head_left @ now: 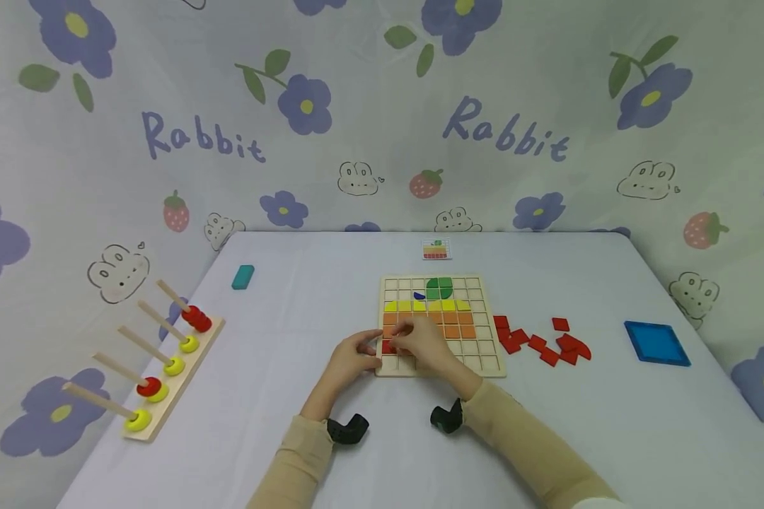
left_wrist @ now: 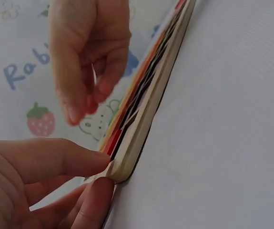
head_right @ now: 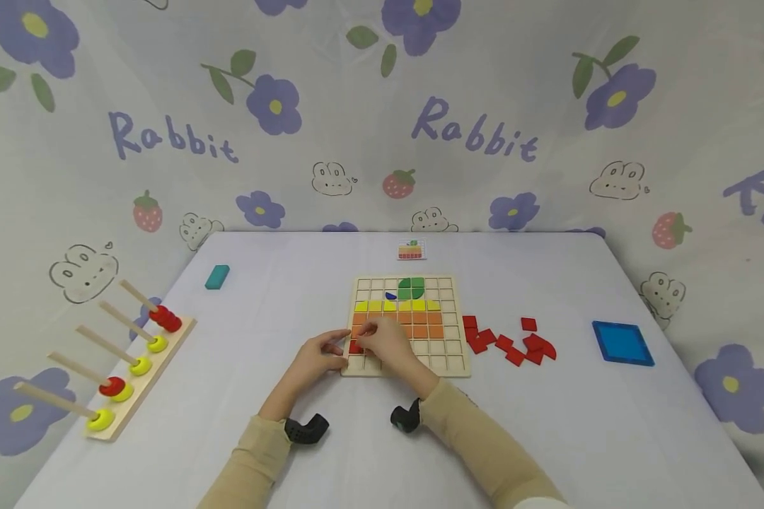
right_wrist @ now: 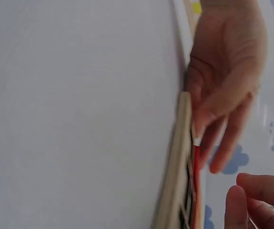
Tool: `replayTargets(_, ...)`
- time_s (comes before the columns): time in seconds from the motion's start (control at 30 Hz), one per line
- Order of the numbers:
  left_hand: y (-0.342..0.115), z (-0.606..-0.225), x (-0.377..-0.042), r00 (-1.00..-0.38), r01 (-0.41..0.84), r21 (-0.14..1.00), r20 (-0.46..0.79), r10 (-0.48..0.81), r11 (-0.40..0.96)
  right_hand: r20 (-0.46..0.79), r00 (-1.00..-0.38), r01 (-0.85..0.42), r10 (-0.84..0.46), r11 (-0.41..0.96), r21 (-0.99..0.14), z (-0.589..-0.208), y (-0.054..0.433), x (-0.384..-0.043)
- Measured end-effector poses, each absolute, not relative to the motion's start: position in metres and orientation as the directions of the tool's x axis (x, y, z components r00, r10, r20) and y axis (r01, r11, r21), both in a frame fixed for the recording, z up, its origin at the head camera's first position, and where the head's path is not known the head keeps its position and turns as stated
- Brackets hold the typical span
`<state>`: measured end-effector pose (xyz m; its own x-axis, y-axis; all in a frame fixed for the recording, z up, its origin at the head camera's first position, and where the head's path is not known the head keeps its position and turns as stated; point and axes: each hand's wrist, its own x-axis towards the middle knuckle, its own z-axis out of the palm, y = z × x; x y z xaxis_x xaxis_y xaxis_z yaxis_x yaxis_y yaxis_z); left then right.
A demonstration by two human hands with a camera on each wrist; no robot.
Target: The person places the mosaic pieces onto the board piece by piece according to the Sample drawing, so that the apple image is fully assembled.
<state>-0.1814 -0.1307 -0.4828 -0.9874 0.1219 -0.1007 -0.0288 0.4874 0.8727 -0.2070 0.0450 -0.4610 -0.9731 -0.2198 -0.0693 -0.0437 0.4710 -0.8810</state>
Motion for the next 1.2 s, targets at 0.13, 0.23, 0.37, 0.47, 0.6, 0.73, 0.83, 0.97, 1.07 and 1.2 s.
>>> replayTargets(0.13, -0.134, -0.484, -0.182, -0.99, -0.049, 0.864, -0.109, 0.091, 0.501, -0.103, -0.986, 0.045, -0.134, 0.378, -0.925, -0.447, 0.07, -0.21)
replayTargets(0.23, -0.14, -0.484, -0.18, -0.992, -0.068, 0.858, -0.114, 0.059, 0.509, -0.068, -0.995, 0.038, -0.078, 0.335, -0.941, -0.438, 0.097, -0.212)
replayTargets(0.37, -0.147, -0.482, -0.177, -0.994, -0.066, 0.852, -0.103, 0.043, 0.52, -0.063, -0.998, 0.061, 0.005, 0.313, -0.948, -0.43, 0.139, -0.214)
replayTargets(0.47, -0.151, -0.481, -0.176, -0.994, -0.072, 0.856, -0.105, 0.036, 0.513, -0.09, -0.992, 0.112, 0.084, 0.308, -0.945, -0.428, 0.171, -0.216)
replayTargets(0.6, -0.152, -0.48, -0.178, -0.993, -0.081, 0.863, -0.115, 0.037, 0.498, -0.094, -0.978, 0.147, 0.187, 0.295, -0.944, -0.435, 0.213, -0.221)
replayTargets(0.73, -0.149, -0.482, -0.181, -0.992, -0.078, 0.864, -0.115, 0.046, 0.497, -0.095, -0.951, 0.176, 0.293, 0.266, -0.948, -0.461, 0.258, -0.232)
replayTargets(0.83, -0.146, -0.484, -0.182, -0.992, -0.064, 0.865, -0.108, 0.059, 0.498, -0.086, -0.935, 0.189, 0.345, 0.276, -0.943, -0.483, 0.288, -0.24)
replayTargets(0.97, -0.142, -0.486, -0.182, -0.991, -0.052, 0.877, -0.105, 0.084, 0.478, -0.112, -0.922, 0.236, 0.37, 0.309, -0.921, -0.493, 0.311, -0.24)
replayTargets(1.07, -0.139, -0.489, -0.184, -0.99, -0.042, 0.884, -0.102, 0.103, 0.466, -0.191, -0.912, 0.315, 0.363, 0.321, -0.893, -0.482, 0.314, -0.231)
replayTargets(1.2, -0.134, -0.492, -0.188, -0.988, -0.035, 0.884, -0.102, 0.12, 0.465, -0.284, -0.908, 0.394, 0.309, 0.393, -0.831, -0.464, 0.309, -0.216)
